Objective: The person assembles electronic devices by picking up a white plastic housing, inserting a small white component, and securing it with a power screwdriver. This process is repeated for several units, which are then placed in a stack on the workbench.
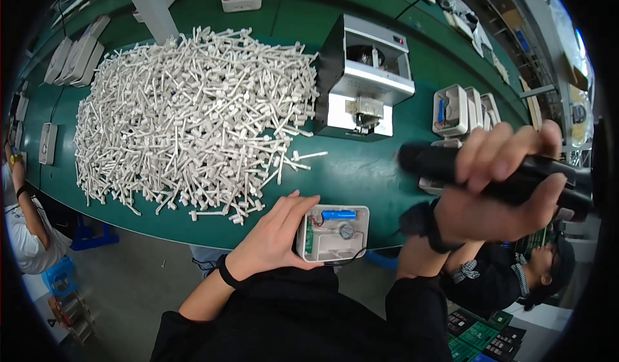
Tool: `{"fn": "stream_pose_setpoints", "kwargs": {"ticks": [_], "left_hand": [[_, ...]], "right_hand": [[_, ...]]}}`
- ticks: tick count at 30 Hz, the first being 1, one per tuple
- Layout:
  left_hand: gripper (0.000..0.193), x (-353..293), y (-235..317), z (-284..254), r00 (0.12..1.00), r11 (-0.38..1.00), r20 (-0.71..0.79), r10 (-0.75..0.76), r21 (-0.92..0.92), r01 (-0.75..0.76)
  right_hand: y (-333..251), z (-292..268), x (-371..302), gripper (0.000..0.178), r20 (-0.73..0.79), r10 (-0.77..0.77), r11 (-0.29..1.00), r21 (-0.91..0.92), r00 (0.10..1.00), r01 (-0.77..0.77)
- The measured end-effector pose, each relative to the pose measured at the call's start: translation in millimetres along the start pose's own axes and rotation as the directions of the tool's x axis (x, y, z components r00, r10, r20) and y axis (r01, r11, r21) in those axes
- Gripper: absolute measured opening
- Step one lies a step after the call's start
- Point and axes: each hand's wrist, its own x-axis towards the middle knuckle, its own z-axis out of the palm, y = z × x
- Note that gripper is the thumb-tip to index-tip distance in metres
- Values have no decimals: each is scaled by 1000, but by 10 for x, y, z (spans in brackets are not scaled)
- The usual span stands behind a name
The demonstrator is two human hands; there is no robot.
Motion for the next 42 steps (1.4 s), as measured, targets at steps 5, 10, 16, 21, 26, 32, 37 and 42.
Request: {"fn": "stream_pose_setpoints", "kwargs": {"ticks": [5,10,16,21,26,32,37,42], "left_hand": [[101,-67,-27,83,1000,1000,-2,20,23,-20],[100,-56,4,107,998,999,-71,-1,54,5],[103,-17,-8,114,992,997,-121,-37,61,45],[106,-15,18,140,990,995,-119,-69,65,77],[100,-20,-2,110,989,996,-137,-57,60,66],[102,-18,-40,96,991,997,-111,-72,10,74],[105,-33,-46,112,990,996,-106,-92,-10,91],[99,-36,-6,124,987,994,-118,-105,-15,104]], "right_hand": [[528,-439,451,24,-140,-505,790,-472,852,391],[570,-300,254,15,-149,-373,861,-425,916,281],[445,73,92,13,-115,-143,950,-293,983,104],[612,-55,58,16,-274,-26,895,-434,962,-99],[516,-21,-95,18,-240,25,926,-361,971,-113],[124,238,-506,35,-29,192,981,-6,981,-192],[251,380,-766,43,62,270,950,-182,961,-255],[277,364,-876,48,-22,372,902,-227,928,-367]]}}
